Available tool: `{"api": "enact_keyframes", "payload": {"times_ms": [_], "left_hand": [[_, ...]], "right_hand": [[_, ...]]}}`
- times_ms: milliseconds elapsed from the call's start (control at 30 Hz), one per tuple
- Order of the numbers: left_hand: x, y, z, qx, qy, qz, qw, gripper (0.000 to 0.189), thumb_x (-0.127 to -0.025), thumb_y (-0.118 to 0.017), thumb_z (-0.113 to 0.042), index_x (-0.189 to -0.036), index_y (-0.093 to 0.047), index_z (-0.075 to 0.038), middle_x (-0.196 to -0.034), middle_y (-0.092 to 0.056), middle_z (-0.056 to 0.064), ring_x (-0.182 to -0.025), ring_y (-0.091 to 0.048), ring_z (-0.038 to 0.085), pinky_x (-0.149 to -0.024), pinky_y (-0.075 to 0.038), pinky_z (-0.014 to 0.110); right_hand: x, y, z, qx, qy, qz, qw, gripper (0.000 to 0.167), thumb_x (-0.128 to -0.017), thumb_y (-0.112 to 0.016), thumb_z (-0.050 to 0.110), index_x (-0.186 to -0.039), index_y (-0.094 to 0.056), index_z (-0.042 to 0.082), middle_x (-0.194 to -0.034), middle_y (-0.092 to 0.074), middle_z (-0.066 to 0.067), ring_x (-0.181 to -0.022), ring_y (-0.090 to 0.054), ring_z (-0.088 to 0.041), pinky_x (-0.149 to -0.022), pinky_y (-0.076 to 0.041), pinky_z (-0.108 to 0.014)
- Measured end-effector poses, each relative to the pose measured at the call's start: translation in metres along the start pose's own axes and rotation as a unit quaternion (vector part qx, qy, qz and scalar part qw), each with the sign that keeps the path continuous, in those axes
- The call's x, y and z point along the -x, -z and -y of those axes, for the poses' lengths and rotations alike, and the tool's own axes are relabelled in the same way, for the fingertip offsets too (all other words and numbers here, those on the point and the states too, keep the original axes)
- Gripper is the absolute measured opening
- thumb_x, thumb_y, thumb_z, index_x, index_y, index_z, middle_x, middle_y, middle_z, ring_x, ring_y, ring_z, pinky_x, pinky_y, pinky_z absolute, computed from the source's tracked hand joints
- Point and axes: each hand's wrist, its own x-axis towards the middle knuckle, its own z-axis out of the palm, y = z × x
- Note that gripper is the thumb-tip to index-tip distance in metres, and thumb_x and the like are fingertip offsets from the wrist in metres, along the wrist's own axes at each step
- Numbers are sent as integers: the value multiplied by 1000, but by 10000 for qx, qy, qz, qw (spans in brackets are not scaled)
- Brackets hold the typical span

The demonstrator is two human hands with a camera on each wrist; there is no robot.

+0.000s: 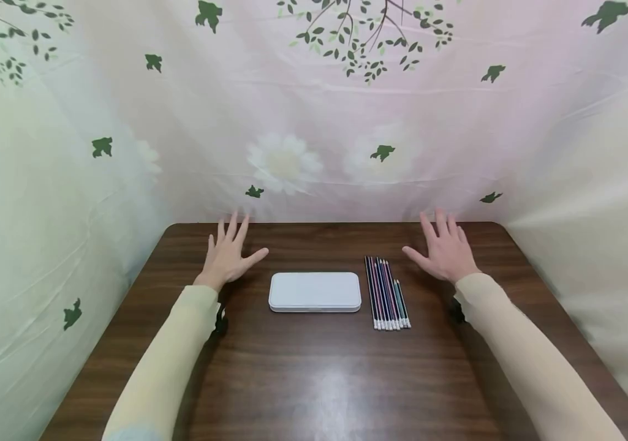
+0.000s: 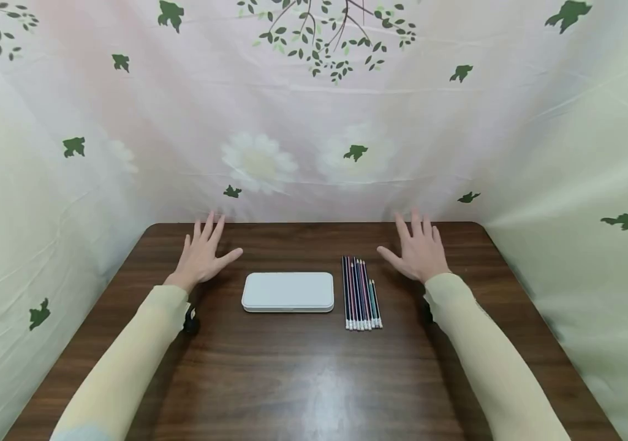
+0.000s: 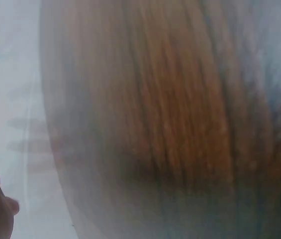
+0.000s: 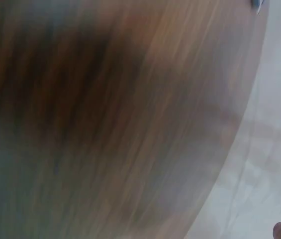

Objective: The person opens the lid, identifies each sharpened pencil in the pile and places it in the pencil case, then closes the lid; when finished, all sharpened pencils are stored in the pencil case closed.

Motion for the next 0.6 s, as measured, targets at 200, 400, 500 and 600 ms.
{"api": "enact_keyframes", "payload": {"times_ms": [200,400,500,600], "left_hand": [[14,6,-15,503,-449,233,9975,101,-95,-46,-81,-170,-3,-28,-177,-6,7,-160,-12,43,-121,-7,74],[31,9,-38,907,-977,679,9887,102,-94,-58,-75,-169,-21,-17,-172,-27,9,-158,-27,31,-125,-16,65],[39,7,-49,990,-1174,992,9831,108,-89,-64,-77,-169,-23,-18,-172,-29,7,-157,-30,31,-123,-26,62],[47,4,-56,999,-1353,1279,9774,115,-82,-69,-80,-169,-22,-20,-171,-31,4,-156,-33,30,-120,-33,58]], "right_hand": [[6,-2,32,-266,718,68,9970,97,-98,-57,67,-168,-22,9,-171,-16,-29,-153,-23,-54,-120,-24,-69],[15,-1,75,-296,1772,478,9826,91,-100,-54,67,-167,-27,11,-173,-18,-22,-156,-23,-48,-120,-26,-67],[19,0,95,-335,2167,718,9730,89,-101,-51,69,-166,-30,12,-173,-19,-20,-157,-23,-45,-121,-27,-65],[23,-1,112,-390,2413,962,9649,89,-101,-48,71,-166,-31,13,-173,-21,-18,-157,-24,-42,-122,-26,-64]]}}
